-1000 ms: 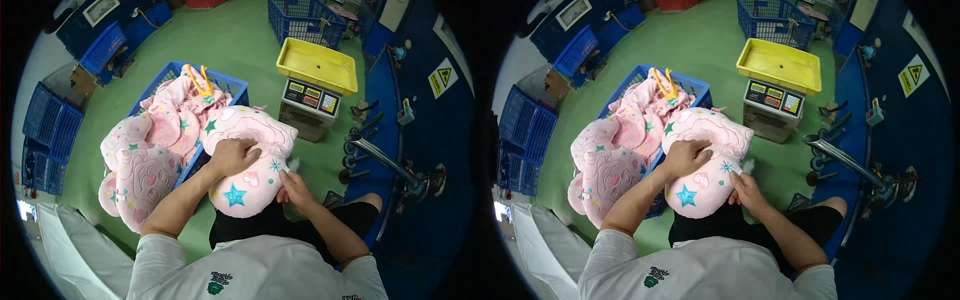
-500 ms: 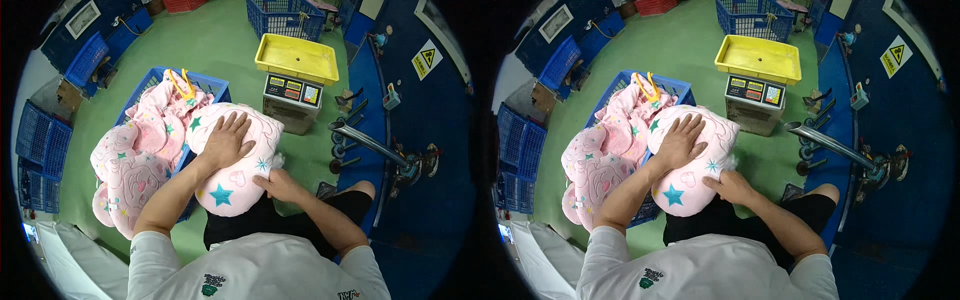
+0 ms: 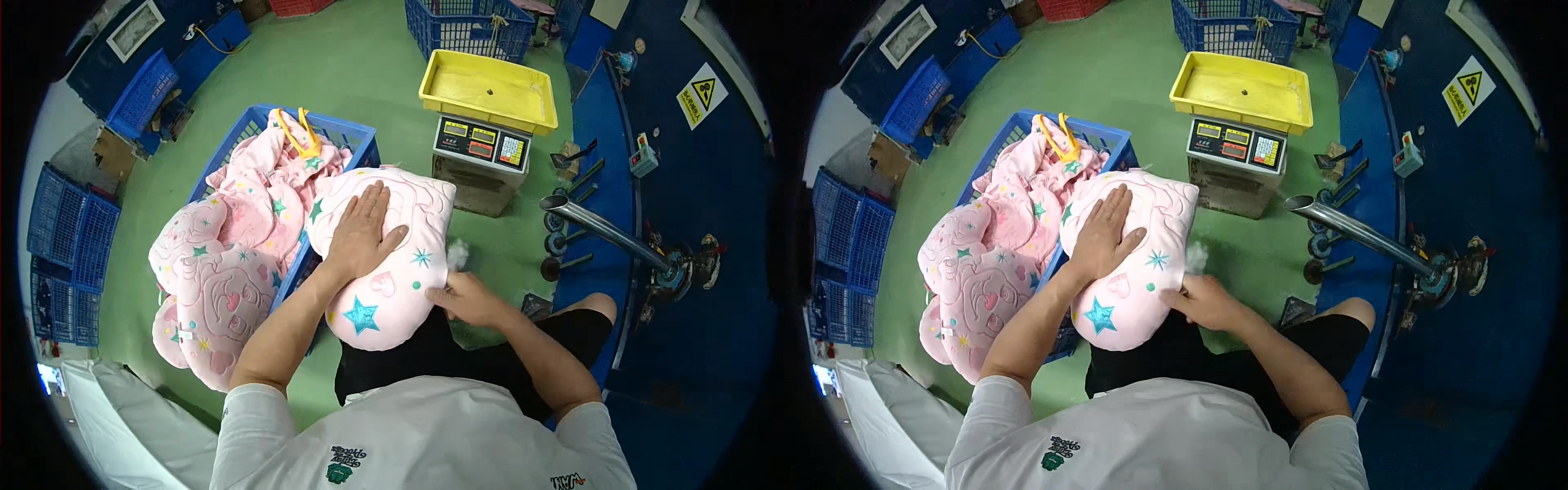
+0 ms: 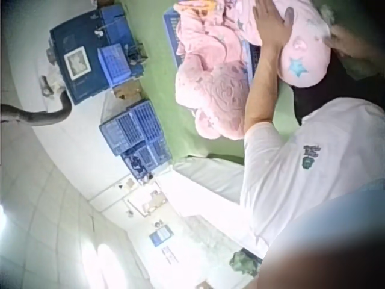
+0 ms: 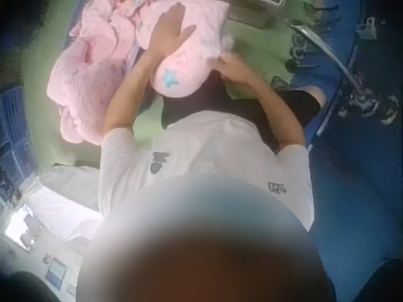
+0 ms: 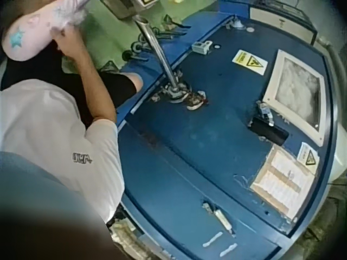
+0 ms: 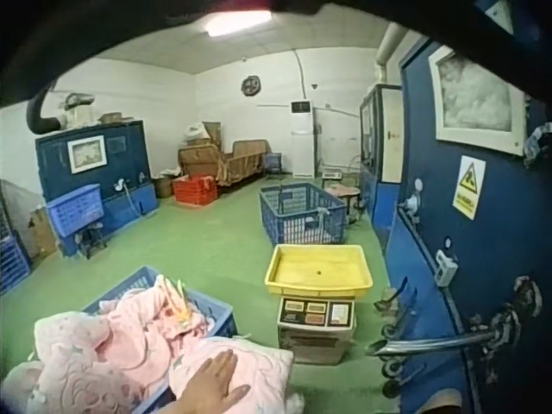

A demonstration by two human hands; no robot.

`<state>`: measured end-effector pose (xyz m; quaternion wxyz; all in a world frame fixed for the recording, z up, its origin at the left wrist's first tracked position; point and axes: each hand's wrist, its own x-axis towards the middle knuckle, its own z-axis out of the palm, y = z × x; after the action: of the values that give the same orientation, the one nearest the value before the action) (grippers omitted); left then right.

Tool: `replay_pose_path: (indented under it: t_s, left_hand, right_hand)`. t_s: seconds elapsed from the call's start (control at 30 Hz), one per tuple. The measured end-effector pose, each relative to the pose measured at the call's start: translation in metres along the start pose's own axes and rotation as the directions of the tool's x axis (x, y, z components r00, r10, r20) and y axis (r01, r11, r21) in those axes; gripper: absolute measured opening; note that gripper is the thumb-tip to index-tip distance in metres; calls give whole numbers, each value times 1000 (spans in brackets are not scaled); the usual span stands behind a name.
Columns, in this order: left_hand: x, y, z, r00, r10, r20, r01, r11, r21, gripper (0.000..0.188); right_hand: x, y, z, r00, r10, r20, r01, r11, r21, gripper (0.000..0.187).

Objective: Stuffing heart-shaped plush toys with fiberfill and checking their weight on a digital scale.

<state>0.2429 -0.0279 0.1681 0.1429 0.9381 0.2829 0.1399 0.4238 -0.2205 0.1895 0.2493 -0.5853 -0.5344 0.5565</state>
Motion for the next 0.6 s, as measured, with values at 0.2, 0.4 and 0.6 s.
replay_pose_path:
  t_s: [0.2,0.4,0.6]
  left_hand:
    - [-14,-7,-5,984,-82,-156,98,991,96,75]
    - [-16,-12,5,989,-48,-140,57,996,62,70]
    - [-4,10,10,989,3,-145,-9,999,-42,67]
  right_hand:
    - [-29,16,1,717,-238,-655,328,944,17,56]
    - [4,21,88,759,-500,-417,317,843,-434,70]
    - [14,17,75,828,-364,-427,270,925,-266,55]
